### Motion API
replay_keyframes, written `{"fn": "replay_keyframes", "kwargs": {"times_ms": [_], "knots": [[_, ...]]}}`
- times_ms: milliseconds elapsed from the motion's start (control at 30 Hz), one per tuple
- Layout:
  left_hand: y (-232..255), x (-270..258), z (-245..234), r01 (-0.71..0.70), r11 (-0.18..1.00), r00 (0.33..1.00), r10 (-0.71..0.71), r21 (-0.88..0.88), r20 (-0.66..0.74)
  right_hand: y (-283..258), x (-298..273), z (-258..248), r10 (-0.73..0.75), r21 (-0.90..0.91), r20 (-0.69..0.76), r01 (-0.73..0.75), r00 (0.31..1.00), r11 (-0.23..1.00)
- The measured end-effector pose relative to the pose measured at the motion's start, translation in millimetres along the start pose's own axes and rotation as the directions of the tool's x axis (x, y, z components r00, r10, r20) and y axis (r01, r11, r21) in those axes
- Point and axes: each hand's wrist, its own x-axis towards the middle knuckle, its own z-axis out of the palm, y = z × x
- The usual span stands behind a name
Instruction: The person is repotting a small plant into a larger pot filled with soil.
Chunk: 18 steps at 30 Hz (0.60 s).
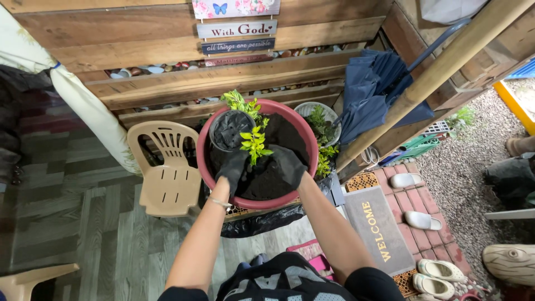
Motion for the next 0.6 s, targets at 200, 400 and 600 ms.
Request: {"fn": "replay_keyframes", "kwargs": {"times_ms": [200,400,600], "knots": [[13.7,-22.5,3.9,0.047,0.999,0.999,-0.047,-0.008,0.013,1.3,-5.0,26.4,-0.037,-0.075,-0.034,0.034,0.999,0.997],[-67.1,21.2,11.7,-0.546,0.72,0.816,0.572,0.429,0.079,-23.0,-15.3,18.8,-0.079,-0.172,0.015,0.081,0.997,0.982],[39.1,-65.6,-7.2,0.007,0.962,0.996,-0.032,0.275,0.086,-36.8,-20.6,-4.6,-0.056,-0.515,0.097,0.099,0.994,0.851]]}}
